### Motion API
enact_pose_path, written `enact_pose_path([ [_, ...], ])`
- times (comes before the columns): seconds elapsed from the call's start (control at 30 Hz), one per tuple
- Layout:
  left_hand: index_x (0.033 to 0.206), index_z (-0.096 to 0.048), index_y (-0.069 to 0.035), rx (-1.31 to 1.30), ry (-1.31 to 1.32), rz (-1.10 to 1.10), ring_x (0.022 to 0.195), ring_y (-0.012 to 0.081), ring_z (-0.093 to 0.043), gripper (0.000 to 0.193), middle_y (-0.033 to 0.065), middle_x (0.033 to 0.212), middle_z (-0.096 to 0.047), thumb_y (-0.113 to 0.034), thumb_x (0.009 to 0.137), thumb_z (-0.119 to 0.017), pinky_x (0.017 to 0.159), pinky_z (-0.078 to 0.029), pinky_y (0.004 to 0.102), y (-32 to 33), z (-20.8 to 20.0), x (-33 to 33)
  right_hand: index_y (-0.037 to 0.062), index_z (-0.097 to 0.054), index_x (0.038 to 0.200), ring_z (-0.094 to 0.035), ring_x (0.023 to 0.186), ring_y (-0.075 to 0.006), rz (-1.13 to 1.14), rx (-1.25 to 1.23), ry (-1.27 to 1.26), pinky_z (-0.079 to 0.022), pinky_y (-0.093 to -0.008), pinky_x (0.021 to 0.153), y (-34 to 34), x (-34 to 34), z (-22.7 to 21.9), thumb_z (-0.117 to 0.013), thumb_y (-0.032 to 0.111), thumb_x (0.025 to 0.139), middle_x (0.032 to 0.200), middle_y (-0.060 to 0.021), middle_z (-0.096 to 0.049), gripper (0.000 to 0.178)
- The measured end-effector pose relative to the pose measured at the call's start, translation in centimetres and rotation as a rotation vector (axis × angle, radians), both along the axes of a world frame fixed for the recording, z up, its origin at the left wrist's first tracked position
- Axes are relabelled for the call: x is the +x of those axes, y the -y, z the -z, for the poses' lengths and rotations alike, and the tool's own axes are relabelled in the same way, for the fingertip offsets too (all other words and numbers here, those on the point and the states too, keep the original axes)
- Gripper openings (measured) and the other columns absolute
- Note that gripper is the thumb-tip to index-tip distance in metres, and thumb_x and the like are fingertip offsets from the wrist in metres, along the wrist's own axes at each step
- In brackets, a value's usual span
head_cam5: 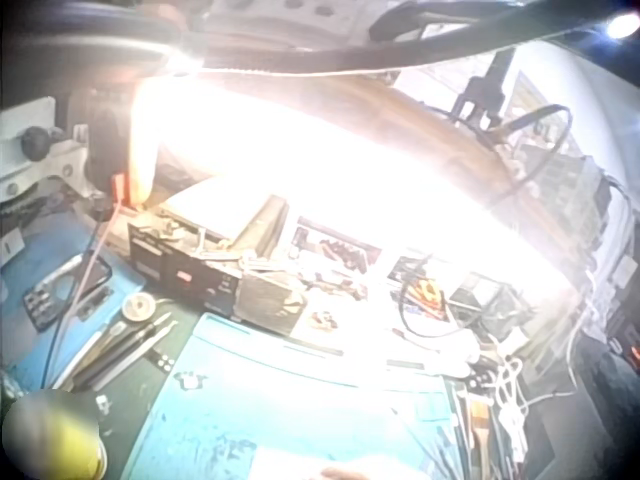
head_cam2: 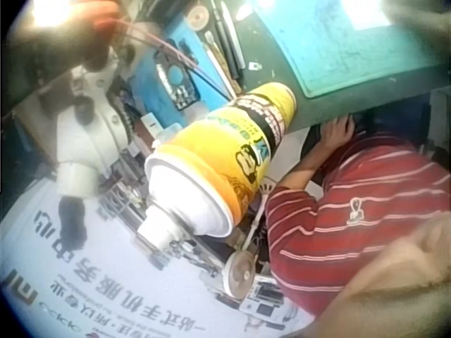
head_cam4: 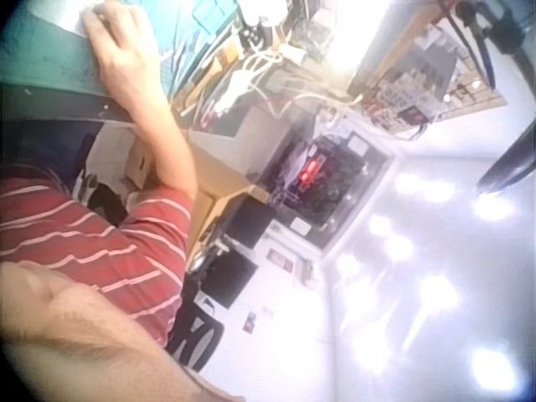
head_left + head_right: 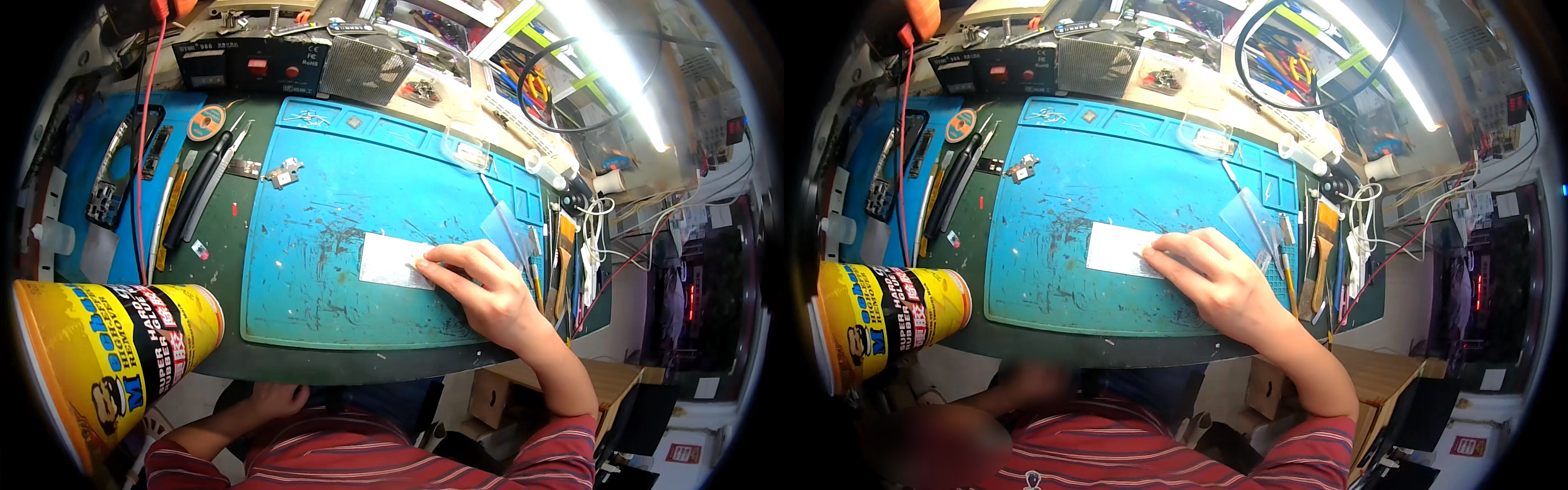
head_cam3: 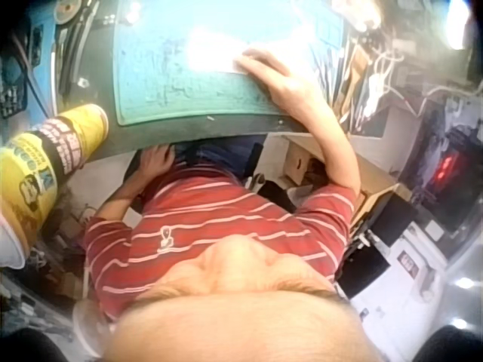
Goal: The person rubs a small white rectangular piece on a blue cutting mat with a cloth, then places a dark sheet over it and continues rubbing. The person briefly retrieves a spray can from a nearby shelf and returns to the mat to resume rubbing.
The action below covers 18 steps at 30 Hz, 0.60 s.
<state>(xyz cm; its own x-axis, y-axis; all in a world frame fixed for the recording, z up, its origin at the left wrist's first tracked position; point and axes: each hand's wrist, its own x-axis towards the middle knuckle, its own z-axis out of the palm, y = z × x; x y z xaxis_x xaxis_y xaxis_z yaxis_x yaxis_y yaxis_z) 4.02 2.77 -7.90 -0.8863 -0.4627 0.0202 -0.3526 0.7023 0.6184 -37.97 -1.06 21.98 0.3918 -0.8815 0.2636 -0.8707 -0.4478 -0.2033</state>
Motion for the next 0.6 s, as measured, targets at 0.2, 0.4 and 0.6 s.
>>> enact_pose_path([
  [0.2,0.116,-0.078,-0.011,-0.013,0.024,0.046,0.095,0.0389,-0.074,0.029,0.0162,0.108,-0.076,-0.030,0.095,-0.074,0.082,-0.059,0.0549,0.1,-0.2,0.2,-0.0063,-0.073,0.134,-0.068,0.103,-0.0284,-0.021,0.011,-0.049,-0.060,-0.0397,0.095,1.3,1.5,-0.3,-0.070,0.006,0.081,0.124,-0.0129,-0.065,0.054],
  [0.4,0.107,-0.074,-0.010,-0.068,-0.081,0.067,0.077,0.0333,-0.072,0.031,0.0140,0.092,-0.073,-0.040,0.105,-0.065,0.062,-0.057,0.0526,0.4,-0.6,0.3,0.0009,-0.077,0.135,-0.068,0.099,-0.0282,-0.004,-0.027,-0.099,-0.060,-0.0385,0.090,-0.3,0.6,-0.4,-0.073,0.003,0.079,0.116,-0.0094,-0.067,0.056],
  [0.6,0.109,-0.074,-0.009,-0.033,-0.060,0.092,0.077,0.0337,-0.072,0.030,0.0143,0.094,-0.073,-0.038,0.104,-0.068,0.064,-0.057,0.0533,1.0,-0.3,0.0,0.0038,-0.076,0.138,-0.067,0.098,-0.0265,-0.019,-0.031,-0.080,-0.059,-0.0389,0.087,-0.4,0.7,-0.3,-0.073,0.006,0.082,0.112,-0.0073,-0.065,0.055],
])
